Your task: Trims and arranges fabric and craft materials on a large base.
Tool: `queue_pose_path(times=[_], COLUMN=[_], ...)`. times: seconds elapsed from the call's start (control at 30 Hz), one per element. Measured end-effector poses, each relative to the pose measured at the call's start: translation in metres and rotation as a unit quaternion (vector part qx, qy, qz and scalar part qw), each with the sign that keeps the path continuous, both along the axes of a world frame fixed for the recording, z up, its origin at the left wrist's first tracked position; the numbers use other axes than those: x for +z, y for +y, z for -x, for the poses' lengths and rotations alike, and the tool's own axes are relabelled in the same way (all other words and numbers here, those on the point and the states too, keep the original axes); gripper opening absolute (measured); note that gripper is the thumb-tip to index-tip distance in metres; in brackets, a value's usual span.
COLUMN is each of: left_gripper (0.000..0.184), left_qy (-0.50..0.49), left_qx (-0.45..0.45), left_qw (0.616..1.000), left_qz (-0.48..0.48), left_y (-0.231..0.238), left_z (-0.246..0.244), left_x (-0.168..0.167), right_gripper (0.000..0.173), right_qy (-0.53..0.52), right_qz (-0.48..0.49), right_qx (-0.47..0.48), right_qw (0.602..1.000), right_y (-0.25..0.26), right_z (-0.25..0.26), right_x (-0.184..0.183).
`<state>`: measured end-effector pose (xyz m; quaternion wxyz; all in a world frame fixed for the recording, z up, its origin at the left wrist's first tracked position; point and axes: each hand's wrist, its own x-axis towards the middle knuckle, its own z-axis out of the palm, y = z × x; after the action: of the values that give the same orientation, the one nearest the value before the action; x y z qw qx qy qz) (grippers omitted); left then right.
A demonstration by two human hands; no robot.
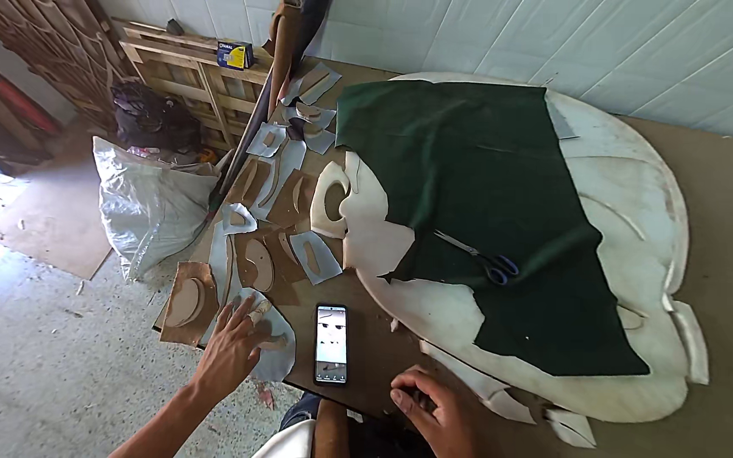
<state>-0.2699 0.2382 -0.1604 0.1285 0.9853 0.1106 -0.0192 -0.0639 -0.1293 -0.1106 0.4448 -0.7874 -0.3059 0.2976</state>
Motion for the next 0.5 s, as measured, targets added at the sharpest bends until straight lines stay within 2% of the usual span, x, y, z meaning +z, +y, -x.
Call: queue_pose_path(times=[0.27, 0.4, 0.5], left_gripper=[0.018, 0.044, 0.047], left_qy=[0.005, -0.019, -0.035], left_qx=[-0.003, 0.009, 0.026], left_qw=[1.0, 1.0, 0.996], left_qz=[-0.017, 0.013, 0.078], left_y=[-0.003, -0.004, -0.006], left_z=[0.009, 0.012, 0.013], left_x=[-0.005, -0.006, 0.011], right_gripper=[0.02, 0.02, 0.021], right_qy=[-0.011, -0.011, -0.029], right_qz=[0.003, -0.004, 0.023], right_qx=[0.007, -0.025, -0.072], right_qw=[1.0, 1.0, 0.997], right_y=[0.003, -0.005, -0.021], right_z=[0.005, -0.007, -0.03], right_x=[0.004, 0.005, 0.009])
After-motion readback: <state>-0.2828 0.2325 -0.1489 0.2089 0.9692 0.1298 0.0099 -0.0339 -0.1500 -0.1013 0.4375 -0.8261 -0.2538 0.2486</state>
